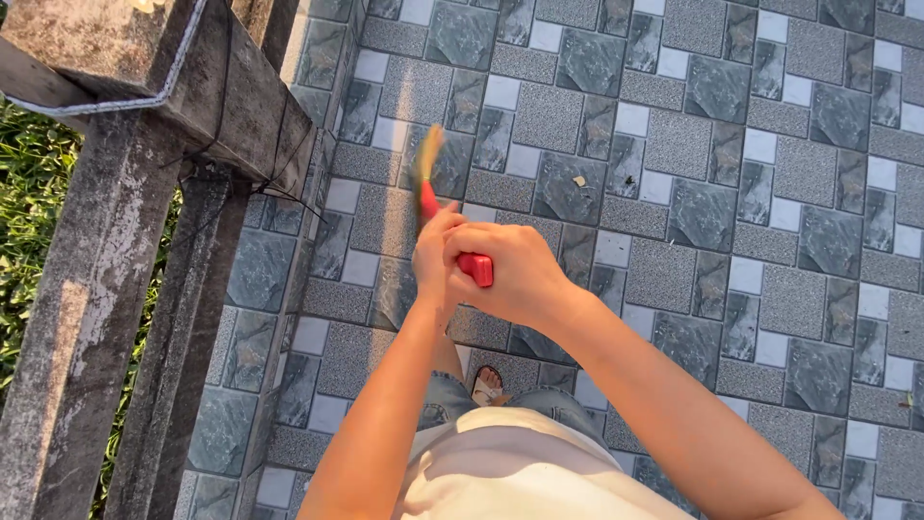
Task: Sweeping a tiled balcony floor using a broom.
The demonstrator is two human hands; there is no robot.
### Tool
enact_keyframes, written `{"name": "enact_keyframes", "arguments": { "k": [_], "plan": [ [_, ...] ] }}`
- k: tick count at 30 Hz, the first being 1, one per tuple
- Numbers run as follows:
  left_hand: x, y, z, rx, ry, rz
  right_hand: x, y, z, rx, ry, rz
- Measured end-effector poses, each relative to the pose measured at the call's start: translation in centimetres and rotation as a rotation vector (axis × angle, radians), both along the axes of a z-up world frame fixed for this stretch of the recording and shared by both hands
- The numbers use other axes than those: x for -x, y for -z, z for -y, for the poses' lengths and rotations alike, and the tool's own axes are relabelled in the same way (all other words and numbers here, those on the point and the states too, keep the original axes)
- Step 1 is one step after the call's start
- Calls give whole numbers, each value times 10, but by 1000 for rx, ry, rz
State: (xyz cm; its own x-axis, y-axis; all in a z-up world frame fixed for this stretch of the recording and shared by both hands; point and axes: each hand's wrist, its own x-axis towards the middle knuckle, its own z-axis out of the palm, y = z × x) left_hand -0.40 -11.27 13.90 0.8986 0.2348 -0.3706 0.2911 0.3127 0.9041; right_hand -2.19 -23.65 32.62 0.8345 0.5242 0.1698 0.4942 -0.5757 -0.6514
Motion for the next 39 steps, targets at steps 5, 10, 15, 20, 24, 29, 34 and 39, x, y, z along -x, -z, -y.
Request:
{"name": "enact_keyframes", "arguments": {
  "k": [5,10,15,20,24,29,34,39],
  "plan": [
    [-47,50,-71,-944,91,305,-61,67,-40,-147,-35,-161],
    [-85,91,-112,-959,301,28,-112,138,-69,-271,-57,-215],
    [-111,170,-70,-734,447,102,-142,130,-47,59,179,-429],
    [-168,108,5,-551,545,246,-171,85,-6,74,353,-282],
    [-197,113,34,-449,688,468,-185,62,5,141,386,-82],
    [-210,-7,40,-644,705,451,-183,3,9,44,373,121],
    [-228,-28,46,98,413,-92,-200,36,38,-177,345,136],
    [-229,-5,71,-938,769,349,-202,135,110,-358,365,-160]
  ]
}}
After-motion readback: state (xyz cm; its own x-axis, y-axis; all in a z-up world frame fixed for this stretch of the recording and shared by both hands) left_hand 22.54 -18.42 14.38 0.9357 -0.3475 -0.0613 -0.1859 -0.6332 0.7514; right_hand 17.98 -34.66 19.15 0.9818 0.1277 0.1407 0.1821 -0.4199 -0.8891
